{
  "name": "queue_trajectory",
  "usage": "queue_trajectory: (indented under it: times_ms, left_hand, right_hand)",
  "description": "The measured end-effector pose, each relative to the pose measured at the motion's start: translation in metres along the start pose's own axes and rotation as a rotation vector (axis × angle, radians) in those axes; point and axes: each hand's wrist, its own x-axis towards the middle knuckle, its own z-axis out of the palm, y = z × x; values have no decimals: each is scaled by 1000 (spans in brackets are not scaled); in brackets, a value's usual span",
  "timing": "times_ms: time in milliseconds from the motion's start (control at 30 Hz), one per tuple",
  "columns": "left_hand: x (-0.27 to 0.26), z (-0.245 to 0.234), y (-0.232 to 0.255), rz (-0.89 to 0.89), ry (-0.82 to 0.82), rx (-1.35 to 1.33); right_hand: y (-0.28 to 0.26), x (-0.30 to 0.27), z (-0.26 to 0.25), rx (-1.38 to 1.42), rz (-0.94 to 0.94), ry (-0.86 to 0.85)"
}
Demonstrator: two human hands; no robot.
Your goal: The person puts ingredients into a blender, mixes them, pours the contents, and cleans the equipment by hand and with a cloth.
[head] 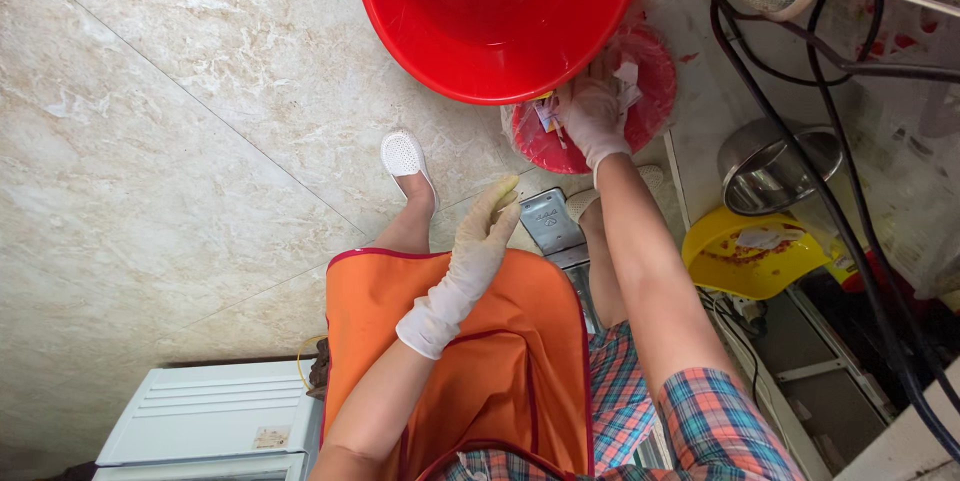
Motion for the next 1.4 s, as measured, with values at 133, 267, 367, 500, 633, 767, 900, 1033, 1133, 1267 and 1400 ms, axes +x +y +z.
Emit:
queue_trajectory:
  times_ms: [133,267,367,500,633,767,900,1033,1133,1267,1400]
  left_hand:
    - [0,2,11,13,-33,-97]
    - [-5,3,43,-4,-81,-155]
    - [-2,3,68,31,-144,-352]
    - [-18,17,106,121,-236,-713]
    - [-64,38,149,121,-295,-884]
    - [-123,65,200,170,-465,-915]
    - [-173,121,279,276,-605,-801]
    - [-250,200,330,222,-799,-584]
    - [-305,268,319,124,-962,-513]
    - [-351,378,285,-17,-1177,-458]
    - [-391,503,243,101,-1137,0]
  right_hand:
    - [-17,-9,-37,455,151,-7]
    - [-28,-51,-60,500,-144,512]
    - [-48,-94,-72,871,117,605]
    - [-106,-218,-103,1165,-15,38]
    - [-153,-305,-148,1036,-209,-287]
    - [-188,-368,-204,918,-529,-126]
    - [-217,-434,-254,959,-502,61]
    - [-188,-486,-340,1180,-412,420]
    - [-151,-525,-388,1149,-423,600]
    - [-90,-582,-416,1067,-248,771]
    - [-15,-640,-444,1101,-201,915]
